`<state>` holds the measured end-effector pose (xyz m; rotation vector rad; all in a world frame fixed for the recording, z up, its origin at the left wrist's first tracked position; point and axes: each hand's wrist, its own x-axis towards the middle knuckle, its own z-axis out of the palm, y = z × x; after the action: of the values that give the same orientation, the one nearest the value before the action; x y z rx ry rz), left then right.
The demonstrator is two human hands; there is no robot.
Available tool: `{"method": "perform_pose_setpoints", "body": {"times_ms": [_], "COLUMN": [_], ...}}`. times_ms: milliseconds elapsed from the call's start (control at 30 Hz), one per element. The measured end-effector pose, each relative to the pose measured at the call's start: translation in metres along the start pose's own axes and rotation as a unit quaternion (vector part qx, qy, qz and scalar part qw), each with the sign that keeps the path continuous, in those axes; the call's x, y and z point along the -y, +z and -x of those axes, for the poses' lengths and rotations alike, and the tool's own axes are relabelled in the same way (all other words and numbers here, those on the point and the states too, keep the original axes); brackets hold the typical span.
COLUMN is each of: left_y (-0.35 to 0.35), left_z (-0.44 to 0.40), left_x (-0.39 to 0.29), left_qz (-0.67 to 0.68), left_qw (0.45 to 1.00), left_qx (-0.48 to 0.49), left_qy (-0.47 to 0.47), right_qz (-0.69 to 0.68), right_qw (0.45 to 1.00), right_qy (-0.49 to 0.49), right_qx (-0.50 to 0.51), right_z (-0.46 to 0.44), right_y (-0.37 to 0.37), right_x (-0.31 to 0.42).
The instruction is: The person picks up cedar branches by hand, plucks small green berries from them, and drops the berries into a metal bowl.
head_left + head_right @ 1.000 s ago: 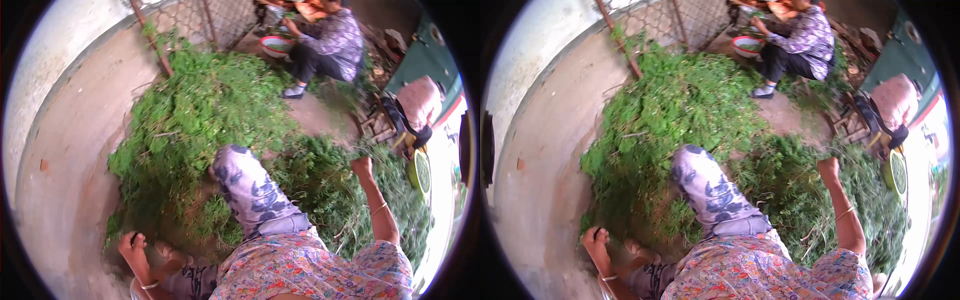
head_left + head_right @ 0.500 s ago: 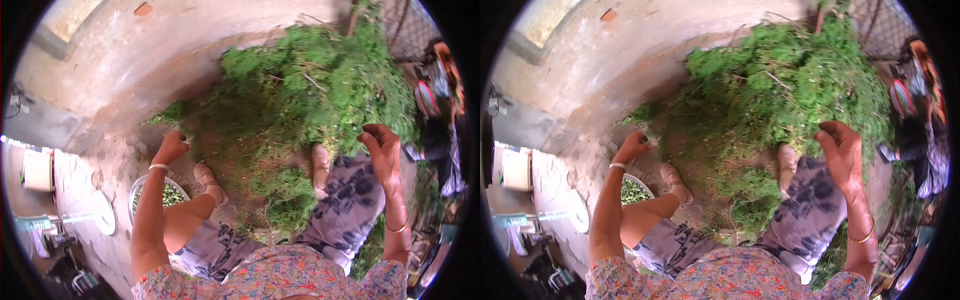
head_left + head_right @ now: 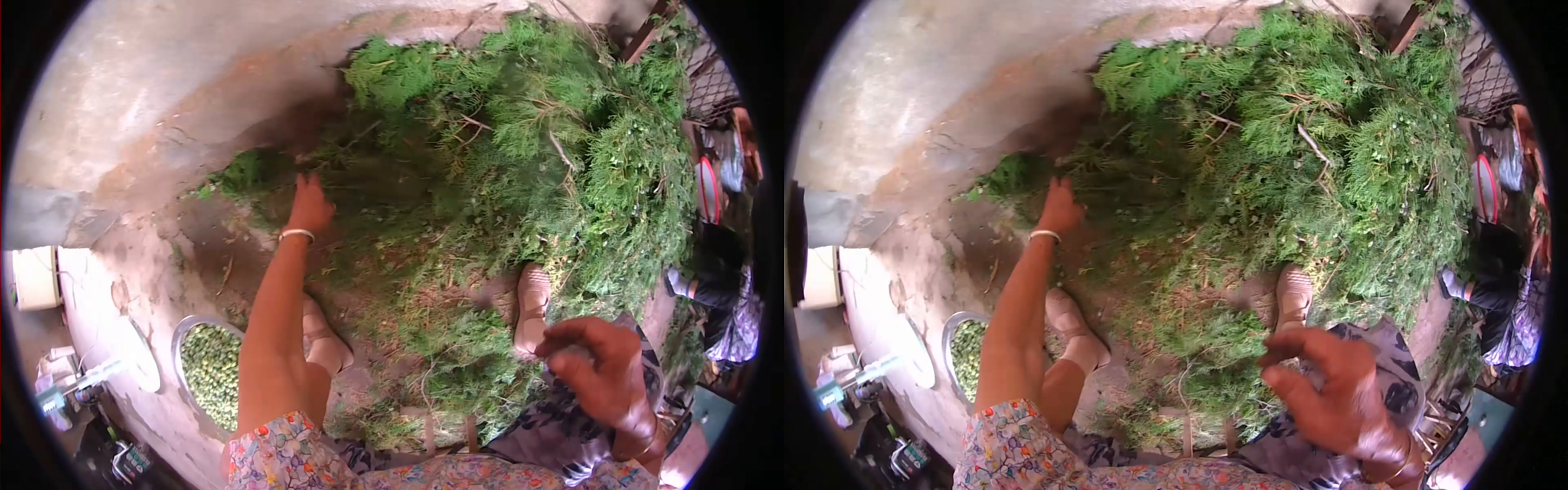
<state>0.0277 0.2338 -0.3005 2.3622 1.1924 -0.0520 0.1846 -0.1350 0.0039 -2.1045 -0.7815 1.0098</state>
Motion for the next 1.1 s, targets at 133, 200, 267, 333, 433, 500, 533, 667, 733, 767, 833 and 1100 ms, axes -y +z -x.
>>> {"method": "perform_pose_setpoints", "body": {"times_ms": [133, 200, 267, 333, 433, 500, 533, 667, 733, 767, 833, 1100], "left_y": [0.02, 0.036, 0.045, 0.056, 0.087, 0.119, 0.133, 0.05, 0.002, -0.019, -0.064, -0.204], "left_z": [-0.045, -0.056, -0.05, -0.022, 0.057, 0.112, 0.128, 0.152, 0.139, 0.132, 0.127, 0.203], "left_x": [0.003, 0.005, 0.002, -0.009, -0.045, -0.047, -0.045, -0.091, -0.101, -0.103, -0.103, -0.149], "left_qz": [0.041, 0.075, 0.073, 0.014, -0.108, -0.07, -0.057, 0.003, 0.008, -0.002, 0.099, 0.503], "left_qw": [0.998, 0.997, 0.997, 0.997, 0.99, 0.987, 0.983, 0.994, 0.995, 0.994, 0.989, 0.854], "left_qx": [-0.052, -0.029, 0.005, 0.07, 0.08, 0.08, 0.088, 0.048, -0.057, -0.067, -0.097, -0.099], "left_qy": [0.024, -0.008, -0.029, 0.026, 0.037, 0.122, 0.152, 0.102, 0.079, 0.084, 0.058, 0.085], "right_qz": [-0.005, -0.037, -0.025, -0.039, -0.028, -0.008, 0.012, 0.026, 0.045, 0.071, 0.091, -0.002], "right_qw": [0.997, 0.997, 0.998, 0.998, 0.997, 0.997, 0.997, 0.988, 0.987, 0.986, 0.982, 0.959], "right_qy": [-0.025, 0.042, 0.029, 0.012, -0.018, -0.044, -0.064, -0.154, -0.151, -0.143, -0.157, -0.234], "right_qx": [0.067, 0.046, 0.051, 0.044, 0.068, 0.06, 0.052, -0.018, -0.03, -0.037, -0.047, -0.159], "right_z": [-0.004, -0.005, -0.004, -0.001, 0.002, 0.006, 0.009, 0.013, 0.011, 0.008, 0.003, -0.021], "right_y": [-0.001, 0.002, 0.001, 0.003, 0.001, 0.002, 0.003, 0.012, 0.011, 0.01, 0.012, 0.012], "right_x": [0.0, 0.009, 0.008, 0.008, 0.01, 0.008, 0.007, 0.003, 0.004, 0.005, 0.001, -0.002]}}
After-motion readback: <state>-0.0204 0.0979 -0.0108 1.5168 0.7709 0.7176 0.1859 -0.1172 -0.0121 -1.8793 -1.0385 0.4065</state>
